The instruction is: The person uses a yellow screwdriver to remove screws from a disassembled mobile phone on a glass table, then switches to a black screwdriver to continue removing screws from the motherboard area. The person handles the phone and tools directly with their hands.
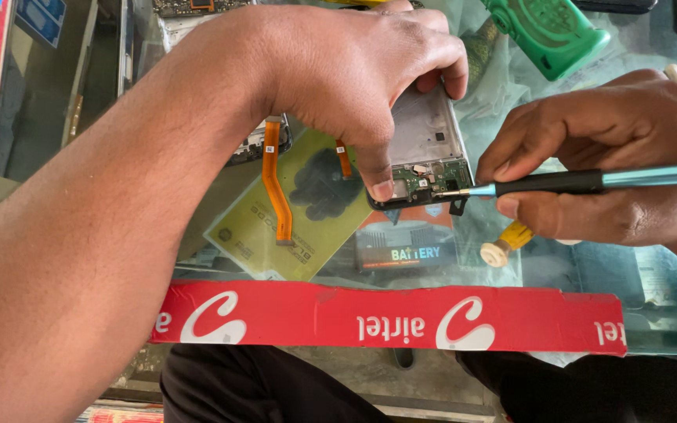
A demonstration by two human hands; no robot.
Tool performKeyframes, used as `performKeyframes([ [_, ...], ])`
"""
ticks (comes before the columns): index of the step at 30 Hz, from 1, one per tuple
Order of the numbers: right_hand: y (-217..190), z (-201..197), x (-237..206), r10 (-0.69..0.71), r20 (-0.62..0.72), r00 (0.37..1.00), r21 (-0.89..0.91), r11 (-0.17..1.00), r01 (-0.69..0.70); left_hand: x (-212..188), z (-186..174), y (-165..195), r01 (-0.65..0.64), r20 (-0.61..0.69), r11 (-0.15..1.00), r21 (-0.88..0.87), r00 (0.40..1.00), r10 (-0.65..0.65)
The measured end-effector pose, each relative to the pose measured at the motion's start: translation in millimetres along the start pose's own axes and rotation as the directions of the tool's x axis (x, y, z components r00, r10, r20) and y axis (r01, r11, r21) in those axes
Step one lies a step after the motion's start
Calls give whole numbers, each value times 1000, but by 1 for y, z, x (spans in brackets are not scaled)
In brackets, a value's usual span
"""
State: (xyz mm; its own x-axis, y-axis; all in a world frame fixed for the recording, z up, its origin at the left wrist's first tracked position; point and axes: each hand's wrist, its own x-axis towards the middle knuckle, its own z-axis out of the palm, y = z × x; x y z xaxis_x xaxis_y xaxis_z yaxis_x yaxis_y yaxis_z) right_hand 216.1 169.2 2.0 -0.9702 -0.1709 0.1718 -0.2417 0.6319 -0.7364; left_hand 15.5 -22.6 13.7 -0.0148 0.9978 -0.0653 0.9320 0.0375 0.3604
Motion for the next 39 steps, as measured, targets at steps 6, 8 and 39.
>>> performKeyframes([
  [6, -3, 4, 4, -112, 3, 994, 15, 994, 112, -1, -1, 0, -11, 1, 1000, 9, 1000, 11],
  [8, -5, 4, 5, -121, 6, 993, 20, 992, 121, 0, -2, 0, -8, 4, 1000, 14, 1000, 8],
  [39, -9, 0, 8, -180, 59, 982, -77, 980, 184, -4, -5, 8, 85, 12, 996, 9, 996, -85],
])
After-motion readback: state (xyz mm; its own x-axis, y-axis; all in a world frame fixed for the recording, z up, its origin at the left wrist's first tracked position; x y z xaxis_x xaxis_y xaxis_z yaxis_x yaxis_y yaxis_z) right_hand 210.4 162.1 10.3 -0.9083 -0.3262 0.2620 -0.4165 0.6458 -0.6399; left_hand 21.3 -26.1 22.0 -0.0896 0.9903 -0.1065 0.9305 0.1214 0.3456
